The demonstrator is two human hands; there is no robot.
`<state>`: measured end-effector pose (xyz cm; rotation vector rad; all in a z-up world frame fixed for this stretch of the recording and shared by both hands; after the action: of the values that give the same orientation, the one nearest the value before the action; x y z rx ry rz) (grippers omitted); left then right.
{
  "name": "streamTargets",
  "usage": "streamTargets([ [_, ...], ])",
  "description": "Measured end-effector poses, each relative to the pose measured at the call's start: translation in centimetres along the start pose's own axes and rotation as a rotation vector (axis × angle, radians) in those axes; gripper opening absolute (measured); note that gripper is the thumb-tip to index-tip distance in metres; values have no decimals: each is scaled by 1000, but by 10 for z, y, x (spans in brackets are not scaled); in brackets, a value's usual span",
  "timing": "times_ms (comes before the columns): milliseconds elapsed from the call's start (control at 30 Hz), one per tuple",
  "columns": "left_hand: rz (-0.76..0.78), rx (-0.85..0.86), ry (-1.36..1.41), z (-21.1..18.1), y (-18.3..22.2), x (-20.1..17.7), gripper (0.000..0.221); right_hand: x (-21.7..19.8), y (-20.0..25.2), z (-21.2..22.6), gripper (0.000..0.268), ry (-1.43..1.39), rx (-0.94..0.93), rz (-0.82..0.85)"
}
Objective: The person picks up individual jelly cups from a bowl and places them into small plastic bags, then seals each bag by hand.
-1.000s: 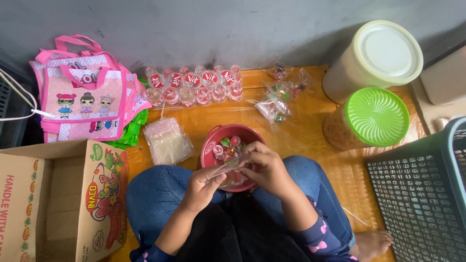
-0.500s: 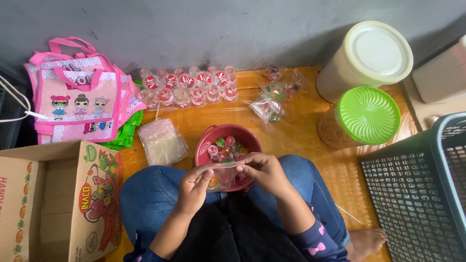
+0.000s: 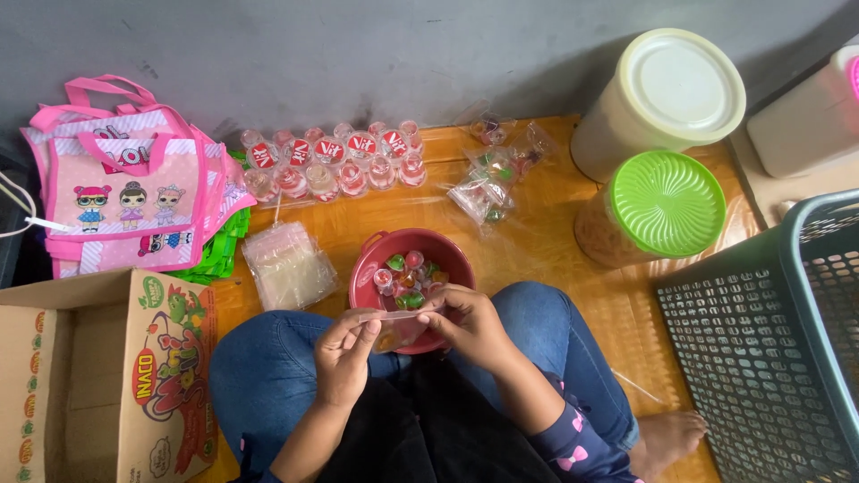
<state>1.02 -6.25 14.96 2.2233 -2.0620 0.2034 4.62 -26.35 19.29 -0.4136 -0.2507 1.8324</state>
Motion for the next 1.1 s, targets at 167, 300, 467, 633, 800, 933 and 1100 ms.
streamTargets([
  [167, 15, 0, 4, -1, 1, 3, 11, 1, -2, 4, 11, -2, -31, 22],
  [300, 22, 38, -43, -8, 0, 10, 9, 0, -6, 13, 12, -2, -63, 58],
  [467, 54, 70, -95, -11, -2, 14, 7, 3, -4, 5, 21, 81, -62, 79],
  [633, 45, 82, -252, -15, -1, 21, 8, 12, -5, 14, 22, 187, -205, 96],
  [800, 83, 91, -384, -16, -4, 27, 9, 17, -6, 12, 5, 195, -217, 111],
  [933, 74, 88, -432, -8, -3, 26, 9, 22, 4, -3, 9, 291, -149, 116],
  [1100, 88, 6, -381, 4, -3, 20, 16, 20, 2, 1, 5, 312, -189, 129],
])
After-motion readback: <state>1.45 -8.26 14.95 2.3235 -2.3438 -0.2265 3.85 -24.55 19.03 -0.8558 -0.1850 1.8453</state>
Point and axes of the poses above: each hand's wrist, its own y-axis away from the middle knuckle, its own x-axis out of the palm, z = x × y, the point moved 7 cm from there along -y, towards the middle knuckle, and after that the axes turned 11 degrees about -x, right-handed, at the moved point
